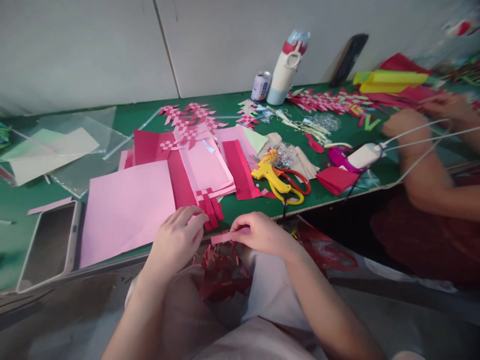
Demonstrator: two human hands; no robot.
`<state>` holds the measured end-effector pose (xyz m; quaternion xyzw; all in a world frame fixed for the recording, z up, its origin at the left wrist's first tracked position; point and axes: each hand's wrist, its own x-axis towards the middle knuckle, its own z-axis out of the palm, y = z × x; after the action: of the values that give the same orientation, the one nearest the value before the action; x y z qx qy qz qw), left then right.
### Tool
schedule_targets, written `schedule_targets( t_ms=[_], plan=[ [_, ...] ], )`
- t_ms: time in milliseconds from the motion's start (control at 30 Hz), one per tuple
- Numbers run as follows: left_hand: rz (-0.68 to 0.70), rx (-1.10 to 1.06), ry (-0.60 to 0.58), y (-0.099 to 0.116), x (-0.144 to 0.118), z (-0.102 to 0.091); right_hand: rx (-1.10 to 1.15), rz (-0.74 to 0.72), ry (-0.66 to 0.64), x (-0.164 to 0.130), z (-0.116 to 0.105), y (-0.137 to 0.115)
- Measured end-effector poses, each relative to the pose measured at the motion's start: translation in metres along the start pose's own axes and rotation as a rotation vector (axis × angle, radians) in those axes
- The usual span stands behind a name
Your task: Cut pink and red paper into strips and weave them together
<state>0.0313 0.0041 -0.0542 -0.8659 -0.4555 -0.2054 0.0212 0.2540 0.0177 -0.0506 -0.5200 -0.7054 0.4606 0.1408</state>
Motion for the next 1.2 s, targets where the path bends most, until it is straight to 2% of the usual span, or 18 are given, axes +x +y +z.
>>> schedule_targets(
  t_ms=[133,367,667,900,1200],
  plan=[
    [-0.029,-0.089,-0.016,0.0023,0.0001,0.0004,-0.007,0.005,-0.003,-0.0002,-0.001,-0.002],
    [0.014,-0.009,-0.017,0.0029,0.0038,0.0051,-0.017,0.006,0.009,-0.0011,-0.002,-0.0007],
    [0.03,-0.055,-0.044,0.0008,0.0028,0.0049,-0.043,0.015,0.016,-0.0037,-0.0031,0.0034],
    [0.053,-0.003,0.031,-0.0021,0.0022,0.0035,-0.039,0.022,0.017,-0.0052,-0.0024,0.0049],
    [0.065,0.078,0.034,-0.0058,0.0027,0.0017,-0.023,0.038,-0.003,-0.0056,-0.0027,0.0034]
  ],
)
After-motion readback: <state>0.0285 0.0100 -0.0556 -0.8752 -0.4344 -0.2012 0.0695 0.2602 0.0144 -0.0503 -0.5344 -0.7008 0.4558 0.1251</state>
